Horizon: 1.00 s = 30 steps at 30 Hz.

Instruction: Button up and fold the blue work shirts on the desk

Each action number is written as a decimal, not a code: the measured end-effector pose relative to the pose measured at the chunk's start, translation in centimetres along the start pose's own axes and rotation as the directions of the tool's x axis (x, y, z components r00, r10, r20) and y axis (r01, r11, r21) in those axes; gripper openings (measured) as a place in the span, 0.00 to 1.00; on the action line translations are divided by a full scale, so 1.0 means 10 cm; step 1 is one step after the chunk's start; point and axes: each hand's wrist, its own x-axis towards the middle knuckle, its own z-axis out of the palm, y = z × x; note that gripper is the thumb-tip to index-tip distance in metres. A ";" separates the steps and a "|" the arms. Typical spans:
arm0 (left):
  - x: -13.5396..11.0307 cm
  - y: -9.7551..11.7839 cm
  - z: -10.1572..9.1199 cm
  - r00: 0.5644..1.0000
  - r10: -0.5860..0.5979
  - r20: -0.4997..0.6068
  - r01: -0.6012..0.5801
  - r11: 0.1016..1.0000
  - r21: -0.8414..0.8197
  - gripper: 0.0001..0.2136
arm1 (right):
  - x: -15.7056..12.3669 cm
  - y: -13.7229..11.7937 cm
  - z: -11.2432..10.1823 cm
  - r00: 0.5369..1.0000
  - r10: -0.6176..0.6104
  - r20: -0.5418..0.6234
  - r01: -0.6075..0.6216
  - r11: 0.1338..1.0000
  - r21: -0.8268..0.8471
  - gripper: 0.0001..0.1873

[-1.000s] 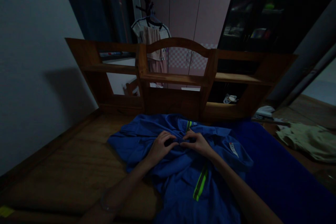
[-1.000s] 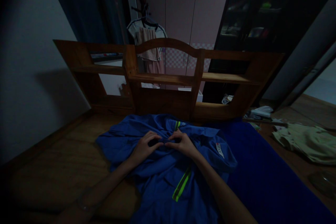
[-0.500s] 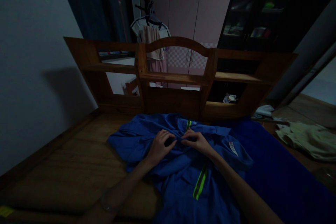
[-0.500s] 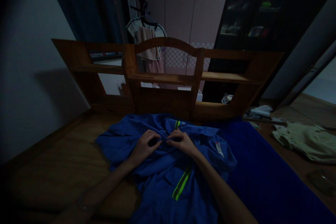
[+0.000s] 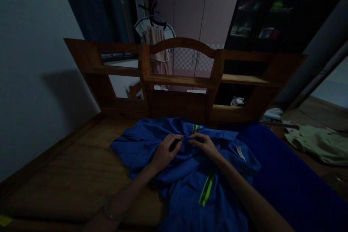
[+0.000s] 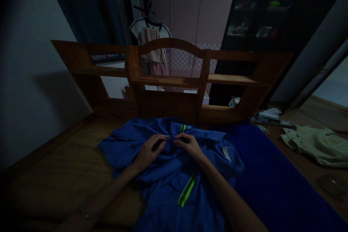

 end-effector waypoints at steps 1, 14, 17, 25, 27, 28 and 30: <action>0.00 -0.01 0.00 1.000 -0.021 -0.002 0.021 1.000 -0.001 0.09 | 0.00 0.01 -0.01 0.998 0.044 -0.039 -0.040 0.994 0.101 0.13; -0.01 -0.30 0.09 0.999 -0.038 0.022 0.036 0.995 0.094 0.18 | 0.06 0.08 -0.17 0.956 0.249 -0.158 -0.073 0.718 0.692 0.06; 0.00 -0.36 0.09 0.998 -0.024 0.061 0.016 0.992 0.125 0.08 | 0.05 0.11 -0.13 0.959 0.231 -0.165 -0.061 0.734 0.676 0.06; 0.02 -0.36 -0.02 0.971 -0.186 -0.153 0.184 0.983 -0.029 0.10 | -0.04 -0.23 -0.23 0.982 -0.145 -0.122 0.115 0.968 -0.225 0.21; 0.03 -0.39 -0.10 0.917 -0.243 -0.317 0.225 0.970 -0.092 0.12 | -0.11 -0.32 -0.32 0.978 -0.211 0.008 0.181 0.820 -0.543 0.35; 0.03 -0.42 -0.15 0.872 -0.266 -0.411 0.241 0.964 -0.113 0.12 | -0.15 -0.34 -0.37 0.981 -0.182 0.061 0.177 0.739 -0.650 0.43; 0.04 -0.51 -0.24 0.761 -0.306 -0.572 0.270 0.951 -0.149 0.13 | -0.24 -0.30 -0.42 0.992 -0.035 0.118 0.115 0.610 -0.784 0.56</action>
